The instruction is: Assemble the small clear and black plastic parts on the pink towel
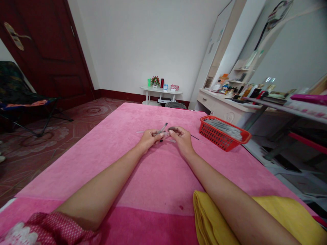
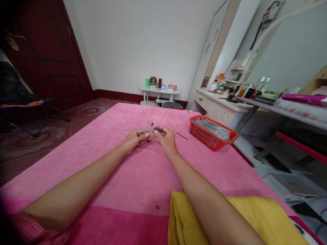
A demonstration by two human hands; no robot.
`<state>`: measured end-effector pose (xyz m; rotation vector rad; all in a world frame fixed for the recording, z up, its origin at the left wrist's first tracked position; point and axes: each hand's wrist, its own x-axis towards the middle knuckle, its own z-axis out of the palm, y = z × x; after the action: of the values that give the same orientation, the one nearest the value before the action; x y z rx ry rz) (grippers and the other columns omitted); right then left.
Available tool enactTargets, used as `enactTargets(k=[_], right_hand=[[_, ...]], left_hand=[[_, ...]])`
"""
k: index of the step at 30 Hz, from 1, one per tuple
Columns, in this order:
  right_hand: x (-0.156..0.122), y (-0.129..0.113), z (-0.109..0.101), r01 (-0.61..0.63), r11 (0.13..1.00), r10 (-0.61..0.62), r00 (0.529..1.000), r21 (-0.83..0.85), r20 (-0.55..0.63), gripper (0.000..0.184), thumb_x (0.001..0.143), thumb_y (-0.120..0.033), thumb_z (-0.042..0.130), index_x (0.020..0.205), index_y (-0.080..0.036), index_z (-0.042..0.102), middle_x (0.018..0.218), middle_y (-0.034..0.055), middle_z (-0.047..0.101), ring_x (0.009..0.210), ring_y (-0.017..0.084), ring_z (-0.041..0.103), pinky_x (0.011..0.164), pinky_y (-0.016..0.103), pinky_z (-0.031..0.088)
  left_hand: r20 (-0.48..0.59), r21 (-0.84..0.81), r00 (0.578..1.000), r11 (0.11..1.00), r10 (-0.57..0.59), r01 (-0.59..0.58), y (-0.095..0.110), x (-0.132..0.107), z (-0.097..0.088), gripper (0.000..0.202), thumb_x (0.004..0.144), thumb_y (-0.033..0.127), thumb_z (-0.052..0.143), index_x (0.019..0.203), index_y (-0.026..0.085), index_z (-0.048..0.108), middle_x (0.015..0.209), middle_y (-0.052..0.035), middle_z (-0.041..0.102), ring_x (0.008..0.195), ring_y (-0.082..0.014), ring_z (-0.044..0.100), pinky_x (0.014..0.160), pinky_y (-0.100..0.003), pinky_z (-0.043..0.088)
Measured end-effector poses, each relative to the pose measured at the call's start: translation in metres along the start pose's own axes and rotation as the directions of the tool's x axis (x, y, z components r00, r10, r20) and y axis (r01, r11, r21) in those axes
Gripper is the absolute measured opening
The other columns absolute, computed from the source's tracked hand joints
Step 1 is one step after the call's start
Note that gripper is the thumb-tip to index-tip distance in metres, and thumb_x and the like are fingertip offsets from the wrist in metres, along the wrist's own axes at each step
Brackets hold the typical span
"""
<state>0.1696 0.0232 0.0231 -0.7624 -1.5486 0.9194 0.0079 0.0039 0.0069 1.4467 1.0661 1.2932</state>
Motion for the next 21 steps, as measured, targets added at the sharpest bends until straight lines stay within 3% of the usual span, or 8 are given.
enactTargets(k=[6, 11, 21], right_hand=[[0.0001, 0.0010, 0.0013, 0.014, 0.992, -0.011, 1.000, -0.125, 0.026, 0.014, 0.066, -0.026, 0.062, 0.074, -0.015, 0.064, 0.072, 0.0027, 0.066, 0.067, 0.015, 0.059, 0.065, 0.027, 0.047], [-0.0009, 0.0019, 0.0045, -0.002, 0.990, 0.009, 0.999, -0.143, 0.049, 0.010, 0.065, -0.024, 0.060, 0.070, -0.016, 0.061, 0.069, 0.0017, 0.065, 0.062, 0.013, 0.057, 0.060, 0.024, 0.045], [-0.0029, -0.0003, 0.0058, -0.031, 0.988, 0.033, 0.999, -0.152, 0.008, 0.008, 0.062, -0.023, 0.061, 0.066, -0.016, 0.060, 0.064, 0.0005, 0.063, 0.056, 0.012, 0.054, 0.054, 0.023, 0.043]], left_hand=[[-0.032, -0.064, 0.999, 0.998, -0.028, 0.025, 0.0057, -0.0013, 0.0032, 0.039, 0.063, 0.047, 0.069, 0.075, 0.009, 0.065, 0.048, 0.0036, 0.048, 0.040, -0.0037, 0.030, 0.042, -0.019, 0.016], [-0.092, -0.111, 0.996, 0.994, -0.015, 0.005, 0.0088, -0.0018, 0.0050, 0.037, 0.062, 0.044, 0.070, 0.077, 0.010, 0.065, 0.050, 0.0030, 0.051, 0.041, -0.0040, 0.034, 0.041, -0.019, 0.020], [-0.085, -0.095, 0.996, 0.995, 0.020, -0.028, 0.0026, 0.0017, 0.0024, 0.034, 0.063, 0.040, 0.071, 0.078, 0.010, 0.066, 0.051, 0.0033, 0.050, 0.041, -0.0031, 0.032, 0.041, -0.018, 0.019]])
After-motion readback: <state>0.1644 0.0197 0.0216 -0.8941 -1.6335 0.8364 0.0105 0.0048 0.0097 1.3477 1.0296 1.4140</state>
